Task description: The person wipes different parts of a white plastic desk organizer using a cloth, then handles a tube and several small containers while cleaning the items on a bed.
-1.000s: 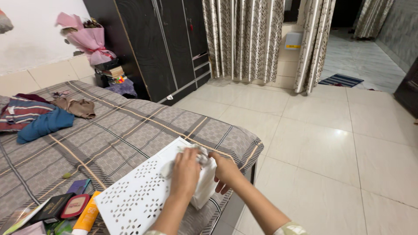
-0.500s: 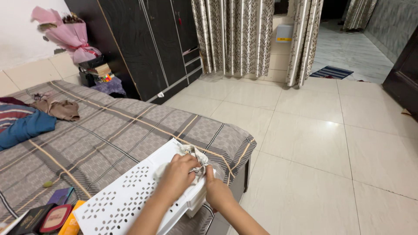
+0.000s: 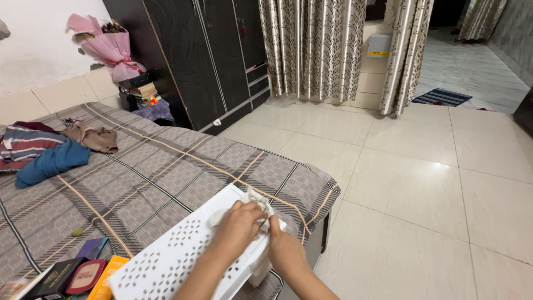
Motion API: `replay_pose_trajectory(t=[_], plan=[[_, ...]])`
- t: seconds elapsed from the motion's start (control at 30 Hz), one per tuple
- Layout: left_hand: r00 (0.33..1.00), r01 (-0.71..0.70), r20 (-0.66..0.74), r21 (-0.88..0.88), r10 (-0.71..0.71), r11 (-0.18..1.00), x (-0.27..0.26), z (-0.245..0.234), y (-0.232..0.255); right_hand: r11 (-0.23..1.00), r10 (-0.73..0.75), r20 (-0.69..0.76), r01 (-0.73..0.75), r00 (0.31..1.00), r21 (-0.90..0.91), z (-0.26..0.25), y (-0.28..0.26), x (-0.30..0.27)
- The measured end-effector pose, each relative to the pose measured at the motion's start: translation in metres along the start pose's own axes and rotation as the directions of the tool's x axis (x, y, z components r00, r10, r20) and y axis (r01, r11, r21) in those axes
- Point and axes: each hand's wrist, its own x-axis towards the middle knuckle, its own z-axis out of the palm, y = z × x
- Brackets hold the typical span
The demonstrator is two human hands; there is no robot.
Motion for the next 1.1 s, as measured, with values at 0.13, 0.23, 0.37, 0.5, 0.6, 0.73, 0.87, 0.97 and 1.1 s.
replay_pose_trajectory(t=[0.13,0.23,0.37,0.5,0.6,0.73,0.87,0.97,1.1], plan=[[0.900,0.198,0.361,0.165,-0.246,0.966,-0.022,-0.049,-0.007,0.999,-0.050,-0.027,0.050,0.998,-0.004,0.006,-0.003,-0.003],[0.880,0.251,0.358,0.206,-0.312,0.946,-0.022,-0.047,-0.009,0.998,-0.065,0.004,0.065,0.998,-0.008,0.002,-0.003,-0.001],[0.990,0.041,-0.135,-0.029,-0.045,0.999,-0.008,0.006,-0.001,0.997,-0.066,0.001,0.066,0.998,-0.051,-0.009,-0.003,0.011],[0.997,0.043,-0.063,-0.015,-0.044,0.999,-0.012,0.010,-0.007,0.991,-0.120,-0.012,0.119,0.993,-0.055,-0.015,0.002,0.015],[0.951,0.130,0.268,0.097,-0.151,0.987,-0.024,-0.029,-0.018,0.994,-0.081,-0.002,0.080,0.997,-0.081,-0.010,-0.010,0.001],[0.929,0.142,0.321,0.158,-0.187,0.977,-0.019,-0.035,-0.019,0.995,-0.069,-0.024,0.067,0.997,-0.078,-0.015,-0.012,0.000],[0.983,-0.047,-0.180,-0.042,0.039,0.998,-0.010,0.008,-0.004,0.993,-0.051,-0.002,0.051,0.999,-0.105,-0.021,-0.009,0.014],[0.972,0.003,-0.236,-0.015,-0.007,1.000,-0.013,0.014,0.004,0.994,-0.047,0.002,0.047,0.999,-0.095,-0.022,-0.006,0.014],[0.987,0.124,0.108,-0.024,-0.120,0.992,-0.043,-0.015,-0.010,0.990,-0.042,0.001,0.042,0.999,-0.131,-0.019,-0.012,-0.002]])
